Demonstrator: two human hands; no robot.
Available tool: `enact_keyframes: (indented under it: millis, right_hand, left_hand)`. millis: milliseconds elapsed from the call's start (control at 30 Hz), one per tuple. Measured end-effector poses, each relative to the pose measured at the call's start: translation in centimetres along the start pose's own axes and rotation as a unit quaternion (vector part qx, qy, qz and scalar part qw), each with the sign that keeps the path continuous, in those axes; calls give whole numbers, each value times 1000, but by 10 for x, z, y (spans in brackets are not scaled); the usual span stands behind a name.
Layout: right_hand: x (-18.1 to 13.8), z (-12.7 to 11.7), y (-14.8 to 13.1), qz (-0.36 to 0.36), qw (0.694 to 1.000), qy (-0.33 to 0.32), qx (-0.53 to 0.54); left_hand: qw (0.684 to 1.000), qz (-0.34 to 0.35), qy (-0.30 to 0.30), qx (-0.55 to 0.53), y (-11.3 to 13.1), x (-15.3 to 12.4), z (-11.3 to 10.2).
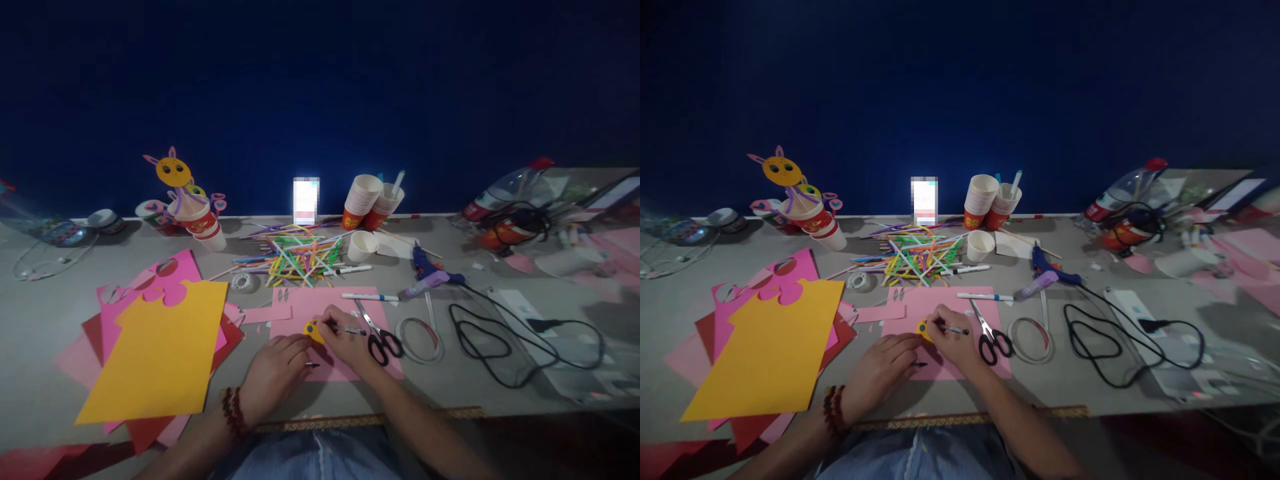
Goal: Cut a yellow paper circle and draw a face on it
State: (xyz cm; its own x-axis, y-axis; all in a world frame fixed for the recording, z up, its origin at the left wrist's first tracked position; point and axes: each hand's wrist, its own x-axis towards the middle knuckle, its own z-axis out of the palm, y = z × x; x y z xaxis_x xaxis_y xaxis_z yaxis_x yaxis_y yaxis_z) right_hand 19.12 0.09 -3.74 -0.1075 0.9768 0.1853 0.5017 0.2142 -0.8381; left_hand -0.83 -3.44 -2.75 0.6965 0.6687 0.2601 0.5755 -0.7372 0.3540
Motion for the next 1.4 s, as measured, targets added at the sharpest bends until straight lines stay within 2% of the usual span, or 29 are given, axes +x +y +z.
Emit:
enact_keyframes:
  millis: [1400]
  right_hand:
    - [1, 0, 0, -7, 1000, -11, -2]
  left_hand:
    - [1000, 1, -4, -4, 0, 0, 1]
